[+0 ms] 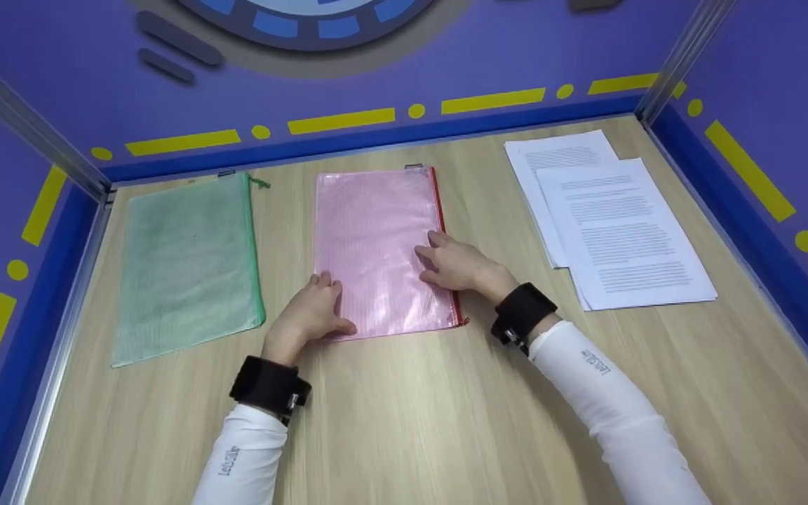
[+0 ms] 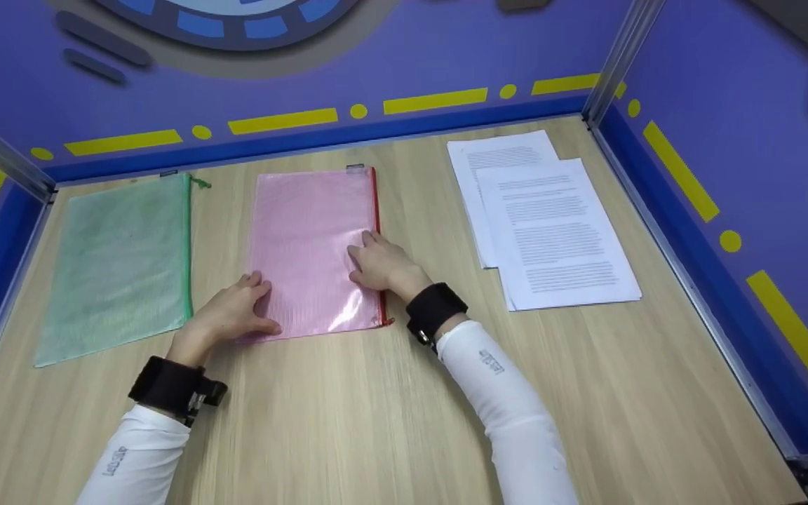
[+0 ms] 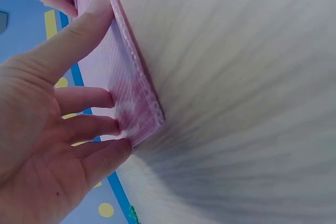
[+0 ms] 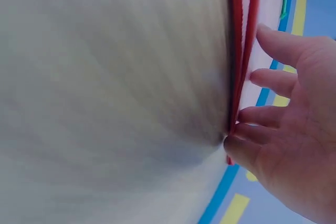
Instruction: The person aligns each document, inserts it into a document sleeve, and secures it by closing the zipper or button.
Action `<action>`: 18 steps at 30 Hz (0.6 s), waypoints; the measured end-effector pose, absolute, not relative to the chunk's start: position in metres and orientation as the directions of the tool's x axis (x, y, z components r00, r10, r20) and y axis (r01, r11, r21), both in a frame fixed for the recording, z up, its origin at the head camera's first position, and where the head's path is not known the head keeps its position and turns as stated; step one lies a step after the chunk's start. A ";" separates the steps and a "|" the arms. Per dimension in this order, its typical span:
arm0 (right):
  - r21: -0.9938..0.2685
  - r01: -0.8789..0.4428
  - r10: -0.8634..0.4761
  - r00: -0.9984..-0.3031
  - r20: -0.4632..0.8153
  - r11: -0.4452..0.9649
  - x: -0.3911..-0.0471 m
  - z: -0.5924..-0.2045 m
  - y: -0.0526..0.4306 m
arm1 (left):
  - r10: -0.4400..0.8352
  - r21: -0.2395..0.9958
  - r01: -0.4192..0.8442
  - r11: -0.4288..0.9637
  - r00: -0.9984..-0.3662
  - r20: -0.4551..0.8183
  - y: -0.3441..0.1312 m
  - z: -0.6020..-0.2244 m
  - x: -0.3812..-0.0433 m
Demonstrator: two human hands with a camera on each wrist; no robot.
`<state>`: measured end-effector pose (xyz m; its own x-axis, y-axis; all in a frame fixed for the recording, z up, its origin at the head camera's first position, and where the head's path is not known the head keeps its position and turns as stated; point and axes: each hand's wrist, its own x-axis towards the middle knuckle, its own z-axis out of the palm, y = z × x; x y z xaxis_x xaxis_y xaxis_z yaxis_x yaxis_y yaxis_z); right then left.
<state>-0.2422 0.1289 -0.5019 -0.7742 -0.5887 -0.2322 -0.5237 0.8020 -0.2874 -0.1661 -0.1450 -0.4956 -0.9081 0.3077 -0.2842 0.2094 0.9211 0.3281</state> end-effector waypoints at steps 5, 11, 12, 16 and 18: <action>-0.277 -0.544 -0.608 -0.743 -0.279 0.792 -0.226 -0.495 0.128 | 0.308 0.317 0.217 0.923 -0.911 -0.273 -0.144 -0.495 -0.167; -0.292 -0.553 -0.623 -0.726 -0.291 0.780 -0.211 -0.494 0.133 | 0.300 0.336 0.198 0.921 -0.910 -0.285 -0.144 -0.495 -0.167; -0.302 -0.551 -0.626 -0.727 -0.284 0.778 -0.210 -0.494 0.136 | 0.300 0.340 0.196 0.920 -0.910 -0.286 -0.144 -0.495 -0.167; -0.355 -0.523 -0.616 -0.751 -0.238 0.775 -0.210 -0.496 0.151 | 0.304 0.346 0.203 0.916 -0.913 -0.270 -0.146 -0.497 -0.166; -0.374 -0.506 -0.603 -0.769 -0.214 0.778 -0.210 -0.497 0.161 | 0.303 0.347 0.203 0.916 -0.916 -0.262 -0.147 -0.498 -0.165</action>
<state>-0.2104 0.1613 -0.4970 -0.7690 -0.6025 -0.2137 -0.5055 0.7777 -0.3736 -0.1655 -0.1471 -0.4976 -0.9163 0.3026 -0.2624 0.2029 0.9155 0.3473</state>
